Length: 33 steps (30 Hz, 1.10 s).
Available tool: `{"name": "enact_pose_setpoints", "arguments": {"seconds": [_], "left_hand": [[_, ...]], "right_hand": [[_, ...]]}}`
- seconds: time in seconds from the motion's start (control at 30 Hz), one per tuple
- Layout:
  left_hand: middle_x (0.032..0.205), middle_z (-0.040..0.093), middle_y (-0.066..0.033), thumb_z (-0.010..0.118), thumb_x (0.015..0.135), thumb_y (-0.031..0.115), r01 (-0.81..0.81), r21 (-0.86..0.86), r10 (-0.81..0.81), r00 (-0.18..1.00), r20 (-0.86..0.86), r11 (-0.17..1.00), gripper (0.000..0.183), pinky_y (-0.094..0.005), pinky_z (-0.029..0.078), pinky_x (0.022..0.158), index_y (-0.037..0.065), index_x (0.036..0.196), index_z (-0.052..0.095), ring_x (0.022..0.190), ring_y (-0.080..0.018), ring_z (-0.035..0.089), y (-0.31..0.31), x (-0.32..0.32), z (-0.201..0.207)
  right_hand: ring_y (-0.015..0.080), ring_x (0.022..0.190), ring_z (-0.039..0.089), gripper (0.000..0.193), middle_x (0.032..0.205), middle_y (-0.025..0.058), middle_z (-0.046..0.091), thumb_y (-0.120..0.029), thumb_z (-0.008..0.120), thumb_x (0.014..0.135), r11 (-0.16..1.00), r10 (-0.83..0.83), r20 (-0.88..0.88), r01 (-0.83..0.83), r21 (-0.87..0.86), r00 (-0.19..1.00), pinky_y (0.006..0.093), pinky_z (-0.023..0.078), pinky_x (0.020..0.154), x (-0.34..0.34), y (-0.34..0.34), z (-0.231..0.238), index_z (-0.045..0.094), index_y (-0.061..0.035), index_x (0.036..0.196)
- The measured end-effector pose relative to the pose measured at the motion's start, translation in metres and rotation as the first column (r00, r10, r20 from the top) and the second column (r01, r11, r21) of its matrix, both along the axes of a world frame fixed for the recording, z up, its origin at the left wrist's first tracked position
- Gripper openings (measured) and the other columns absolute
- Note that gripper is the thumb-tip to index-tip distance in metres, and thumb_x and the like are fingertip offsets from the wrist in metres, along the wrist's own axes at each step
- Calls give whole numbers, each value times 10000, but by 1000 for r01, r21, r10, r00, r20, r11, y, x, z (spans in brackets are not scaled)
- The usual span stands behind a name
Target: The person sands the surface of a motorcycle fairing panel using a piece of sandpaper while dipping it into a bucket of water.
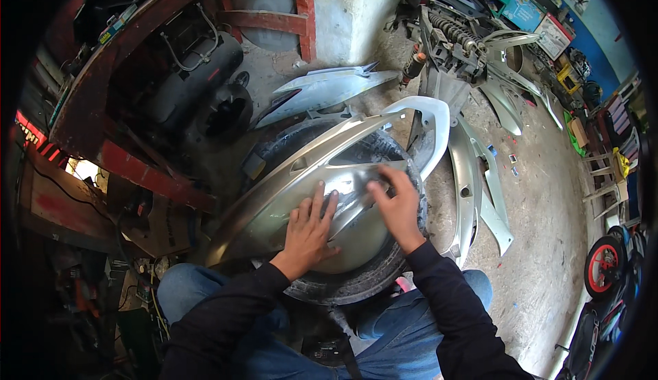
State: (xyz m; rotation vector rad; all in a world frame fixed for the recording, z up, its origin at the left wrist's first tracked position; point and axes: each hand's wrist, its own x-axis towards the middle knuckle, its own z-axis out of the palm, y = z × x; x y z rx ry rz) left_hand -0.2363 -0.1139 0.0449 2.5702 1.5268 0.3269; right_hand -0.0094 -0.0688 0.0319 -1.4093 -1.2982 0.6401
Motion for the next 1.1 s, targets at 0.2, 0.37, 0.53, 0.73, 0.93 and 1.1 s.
{"name": "enact_pose_setpoints", "arguments": {"seconds": [0.2,0.37,0.53,0.73,0.93,1.1], "left_hand": [[1632,269,-252,721,693,61,18,79,-19,1000,14,997,917,-458,384,960,115,1553,408,1278,-362,448,6,2,-20],[1617,310,-215,679,700,1,114,5,-114,992,57,993,836,-455,380,932,117,1502,474,1253,-342,461,3,0,-25],[1576,374,-135,690,697,5,128,65,-131,990,58,990,820,-449,368,922,107,1486,491,1239,-324,464,5,0,-30],[1549,396,-120,694,699,24,144,27,-145,989,38,989,814,-450,370,918,98,1483,489,1238,-311,469,5,3,-26],[1393,520,-64,645,708,11,180,51,-186,968,167,982,677,-462,376,892,123,1373,592,1195,-295,493,11,11,-22],[1299,579,-48,616,784,33,248,35,-250,951,180,968,466,-444,403,890,125,1239,655,1145,-271,532,12,9,-28]], "right_hand": [[361,1205,591,463,1239,145,639,9,676,763,912,162,714,-380,155,681,440,492,1044,2,0,-10,676,-27,1225],[362,1238,605,418,1258,161,667,-19,671,802,920,125,720,-351,174,683,449,495,1046,-3,1,-20,692,-19,1219],[366,1213,628,401,1218,176,664,25,678,776,976,33,620,-159,149,784,449,508,1029,-13,-2,-16,706,1,1175],[397,1117,640,352,1176,186,661,3,629,856,883,109,731,-403,240,674,471,514,976,-18,-2,-7,681,24,1203],[395,1075,632,385,1165,186,647,4,633,846,838,197,797,-519,165,571,470,524,920,-15,5,-11,682,10,1228],[379,1113,625,405,1150,163,646,11,646,815,990,6,666,-97,99,746,447,523,971,-15,9,-4,701,-40,1214]]}}
